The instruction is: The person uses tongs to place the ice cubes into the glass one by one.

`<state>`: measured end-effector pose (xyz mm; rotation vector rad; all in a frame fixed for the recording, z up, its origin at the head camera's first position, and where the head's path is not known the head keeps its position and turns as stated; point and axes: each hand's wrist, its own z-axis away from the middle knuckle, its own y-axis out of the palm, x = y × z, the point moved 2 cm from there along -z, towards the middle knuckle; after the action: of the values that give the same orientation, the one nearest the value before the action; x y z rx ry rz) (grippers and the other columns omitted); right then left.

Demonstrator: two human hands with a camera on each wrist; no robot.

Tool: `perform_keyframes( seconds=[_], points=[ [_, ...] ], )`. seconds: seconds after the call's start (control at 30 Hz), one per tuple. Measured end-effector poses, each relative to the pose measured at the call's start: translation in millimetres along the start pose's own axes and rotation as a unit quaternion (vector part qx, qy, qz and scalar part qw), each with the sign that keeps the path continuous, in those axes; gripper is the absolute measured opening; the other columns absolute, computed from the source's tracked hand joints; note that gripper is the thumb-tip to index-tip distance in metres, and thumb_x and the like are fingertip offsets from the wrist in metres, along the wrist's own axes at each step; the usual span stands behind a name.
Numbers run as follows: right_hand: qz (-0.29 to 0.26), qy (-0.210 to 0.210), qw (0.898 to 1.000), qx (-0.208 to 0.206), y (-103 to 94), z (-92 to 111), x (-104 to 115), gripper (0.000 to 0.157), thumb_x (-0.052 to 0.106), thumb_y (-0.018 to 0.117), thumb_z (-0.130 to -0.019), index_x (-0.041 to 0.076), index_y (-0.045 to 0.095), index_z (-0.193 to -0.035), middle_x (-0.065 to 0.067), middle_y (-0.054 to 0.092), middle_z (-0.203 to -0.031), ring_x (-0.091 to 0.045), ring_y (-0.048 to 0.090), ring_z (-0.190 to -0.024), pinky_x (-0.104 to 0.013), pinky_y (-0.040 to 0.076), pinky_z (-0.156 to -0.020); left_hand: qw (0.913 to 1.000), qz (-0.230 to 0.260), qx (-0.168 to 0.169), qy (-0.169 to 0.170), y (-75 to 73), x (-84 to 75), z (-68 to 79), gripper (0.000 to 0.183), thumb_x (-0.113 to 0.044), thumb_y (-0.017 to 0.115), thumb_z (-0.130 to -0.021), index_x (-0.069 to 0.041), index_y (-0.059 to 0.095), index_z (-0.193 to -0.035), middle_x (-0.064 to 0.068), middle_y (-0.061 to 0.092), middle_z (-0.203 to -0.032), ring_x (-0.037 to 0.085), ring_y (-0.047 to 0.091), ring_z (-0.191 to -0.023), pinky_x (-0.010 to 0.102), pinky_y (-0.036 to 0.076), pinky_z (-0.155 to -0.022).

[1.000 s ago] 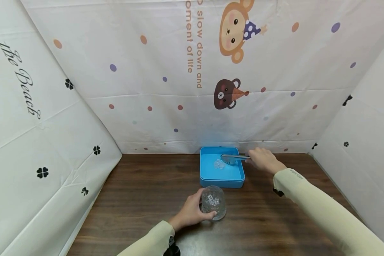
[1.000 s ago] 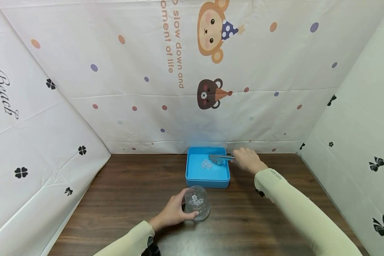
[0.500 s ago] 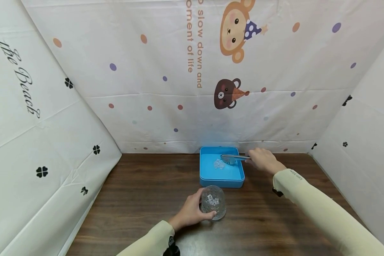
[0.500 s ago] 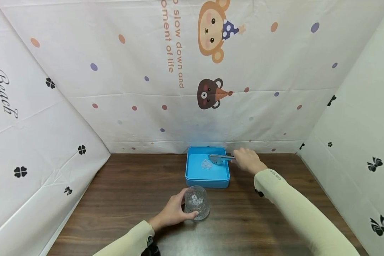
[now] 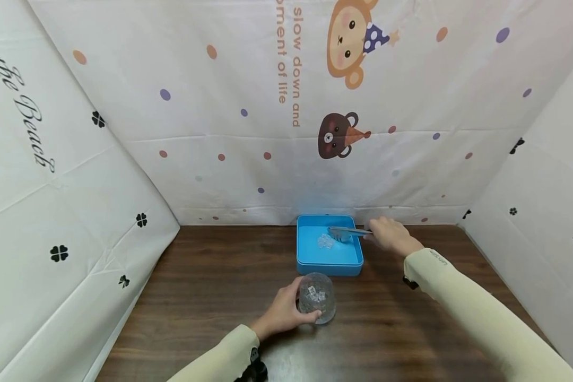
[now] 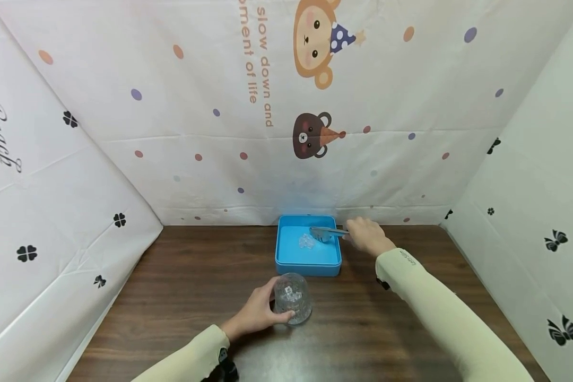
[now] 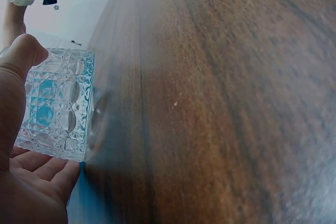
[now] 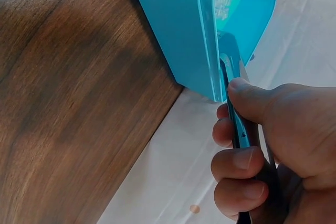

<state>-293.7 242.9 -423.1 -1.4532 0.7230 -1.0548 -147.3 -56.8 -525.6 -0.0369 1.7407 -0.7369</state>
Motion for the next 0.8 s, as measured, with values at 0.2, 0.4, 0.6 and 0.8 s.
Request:
perform_keyframes(
  seconds=[0.2,0.4,0.6,0.8],
  points=[
    [-0.005,0.002,1.000,-0.002,-0.9,-0.7,0.4,0.017,0.014,0.069,-0.100,0.004,0.071,-0.086,-0.002,0.053,-0.061,-0.017,0.047,-0.052,-0.029,0.038,-0.046,1.0000,-0.007,-0.003,0.003,-0.2,-1.6,0.0,0.081,-0.043,0.083,-0.085,-0.013,0.045,-0.149,0.005,0.063,-0.133,0.013,0.065,-0.113,0.030,0.057,-0.094],
    [-0.002,0.009,1.000,-0.002,0.7,-0.8,-0.4,0.016,0.014,0.069,-0.100,0.005,0.071,-0.088,-0.002,0.055,-0.064,-0.018,0.049,-0.054,-0.030,0.039,-0.047,0.9999,-0.010,-0.003,0.007,-0.2,-1.6,1.2,0.080,-0.043,0.083,-0.086,-0.012,0.044,-0.150,0.005,0.063,-0.132,0.013,0.065,-0.113,0.032,0.057,-0.095],
    [0.006,0.001,1.000,-0.009,1.2,0.6,0.4,0.014,0.014,0.070,-0.099,0.003,0.071,-0.091,-0.002,0.055,-0.066,-0.018,0.049,-0.056,-0.030,0.040,-0.048,1.0000,-0.004,0.004,0.000,0.0,-2.0,2.1,0.081,-0.043,0.082,-0.086,-0.012,0.044,-0.150,0.005,0.063,-0.132,0.014,0.065,-0.114,0.032,0.057,-0.096],
    [0.026,-0.003,1.000,-0.013,-0.6,2.2,-0.2,0.016,0.016,0.070,-0.100,0.003,0.070,-0.091,-0.002,0.054,-0.065,-0.018,0.048,-0.054,-0.029,0.039,-0.046,1.0000,-0.009,0.004,0.000,0.1,-2.1,0.5,0.080,-0.044,0.082,-0.087,-0.013,0.044,-0.150,0.004,0.063,-0.132,0.012,0.064,-0.113,0.030,0.057,-0.094]
  ],
)
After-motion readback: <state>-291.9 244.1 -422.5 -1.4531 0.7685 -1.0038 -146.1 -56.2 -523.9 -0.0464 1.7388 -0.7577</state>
